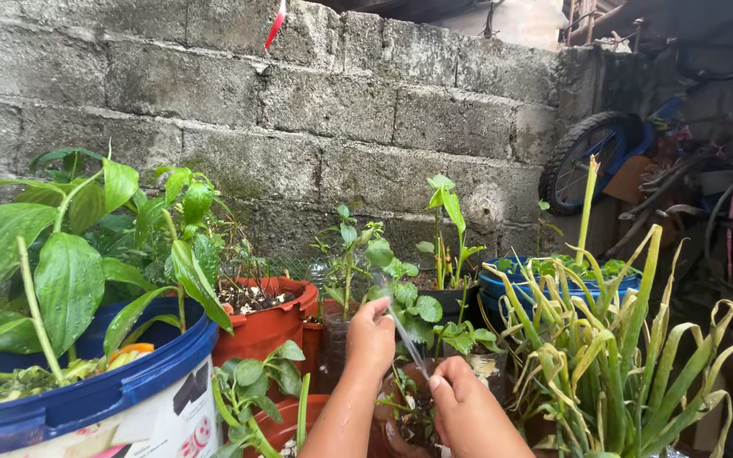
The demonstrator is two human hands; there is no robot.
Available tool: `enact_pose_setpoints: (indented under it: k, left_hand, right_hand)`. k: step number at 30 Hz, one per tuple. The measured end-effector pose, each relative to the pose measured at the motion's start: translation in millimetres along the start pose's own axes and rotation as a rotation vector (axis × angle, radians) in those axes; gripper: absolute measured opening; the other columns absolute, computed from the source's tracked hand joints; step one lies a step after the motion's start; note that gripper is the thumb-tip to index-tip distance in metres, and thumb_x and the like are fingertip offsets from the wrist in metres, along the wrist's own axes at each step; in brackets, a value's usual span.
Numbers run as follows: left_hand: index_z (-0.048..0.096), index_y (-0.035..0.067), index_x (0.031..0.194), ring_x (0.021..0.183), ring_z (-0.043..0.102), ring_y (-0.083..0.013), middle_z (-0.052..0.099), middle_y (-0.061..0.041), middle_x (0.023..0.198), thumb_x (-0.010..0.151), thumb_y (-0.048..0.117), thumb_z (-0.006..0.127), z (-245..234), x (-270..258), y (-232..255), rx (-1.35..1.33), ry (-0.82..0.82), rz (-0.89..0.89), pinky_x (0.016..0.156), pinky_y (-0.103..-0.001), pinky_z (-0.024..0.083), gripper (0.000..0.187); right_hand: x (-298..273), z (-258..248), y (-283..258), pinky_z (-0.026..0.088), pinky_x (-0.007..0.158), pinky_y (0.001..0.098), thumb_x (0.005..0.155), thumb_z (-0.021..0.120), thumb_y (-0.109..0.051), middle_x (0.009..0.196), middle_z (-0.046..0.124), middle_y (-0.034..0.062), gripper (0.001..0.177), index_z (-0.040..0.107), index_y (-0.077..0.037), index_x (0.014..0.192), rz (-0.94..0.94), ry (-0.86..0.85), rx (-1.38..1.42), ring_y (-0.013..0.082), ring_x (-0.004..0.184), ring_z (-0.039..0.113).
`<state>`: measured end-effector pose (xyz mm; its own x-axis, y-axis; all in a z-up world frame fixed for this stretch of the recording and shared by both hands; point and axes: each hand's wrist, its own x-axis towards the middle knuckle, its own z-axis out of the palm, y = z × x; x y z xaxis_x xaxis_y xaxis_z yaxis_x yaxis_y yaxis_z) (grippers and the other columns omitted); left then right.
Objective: The person waters plants using a hose, aiming the water stream into various containers and pots.
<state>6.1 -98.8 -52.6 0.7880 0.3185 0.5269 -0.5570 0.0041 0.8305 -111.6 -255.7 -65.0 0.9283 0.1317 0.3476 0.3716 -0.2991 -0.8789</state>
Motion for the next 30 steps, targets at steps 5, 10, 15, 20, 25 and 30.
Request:
enact_pose_setpoints:
  k: [5,10,15,20,25,30]
  left_hand:
    - [0.066,0.003,0.129,0.115,0.072,-0.0211,0.073,-0.013,0.125,0.090,0.005,0.057,-4,0,1,0.003,0.047,-0.015,0.100,-0.032,0.052,0.040]
    - [0.068,0.003,0.128,0.117,0.070,-0.0210,0.072,-0.013,0.127,0.091,0.005,0.057,1,-1,11,-0.062,0.045,-0.011,0.102,-0.032,0.050,0.039]
    - [0.067,0.003,0.128,0.117,0.069,-0.0205,0.072,-0.012,0.128,0.092,0.006,0.057,2,5,3,-0.104,0.067,-0.007,0.102,-0.032,0.050,0.038]
    - [0.068,0.004,0.128,0.115,0.070,-0.0210,0.074,-0.012,0.125,0.093,0.008,0.059,-2,10,-7,-0.035,0.112,-0.096,0.101,-0.032,0.052,0.036]
    - [0.067,0.001,0.129,0.118,0.069,-0.0211,0.073,-0.014,0.127,0.093,0.006,0.056,3,13,-17,-0.146,0.098,-0.027,0.102,-0.032,0.051,0.037]
    - [0.066,0.001,0.129,0.119,0.068,-0.0209,0.071,-0.013,0.128,0.092,0.004,0.055,5,9,-23,-0.149,0.075,-0.057,0.102,-0.032,0.050,0.039]
  right_hand:
    - [-9,0,-5,0.035,0.040,0.0335,0.100,0.055,-0.021,0.051,0.042,0.0029,0.015,0.050,-0.009,0.093,0.016,-0.069,-0.026,0.0159,0.041,0.044]
    - [-9,5,-17,0.033,0.039,0.0338,0.101,0.054,-0.020,0.052,0.041,0.0030,0.017,0.050,-0.006,0.092,-0.039,-0.060,0.060,0.0163,0.040,0.040]
    - [13,25,-26,0.037,0.039,0.0337,0.099,0.055,-0.019,0.057,0.049,0.0023,0.012,0.055,-0.007,0.096,-0.097,0.093,0.071,0.0149,0.043,0.045]
    - [4,40,-26,0.043,0.044,0.0301,0.098,0.057,-0.022,0.057,0.053,0.0027,0.013,0.055,-0.009,0.097,-0.139,0.039,-0.116,0.0128,0.045,0.050]
    - [1,39,-24,0.034,0.042,0.0323,0.099,0.057,-0.019,0.057,0.046,0.0029,0.015,0.056,-0.005,0.096,-0.105,0.014,0.091,0.0134,0.044,0.041]
    - [4,32,-23,0.037,0.042,0.0308,0.099,0.056,-0.020,0.057,0.048,0.0000,0.012,0.055,-0.008,0.097,-0.056,0.105,0.142,0.0115,0.044,0.044]
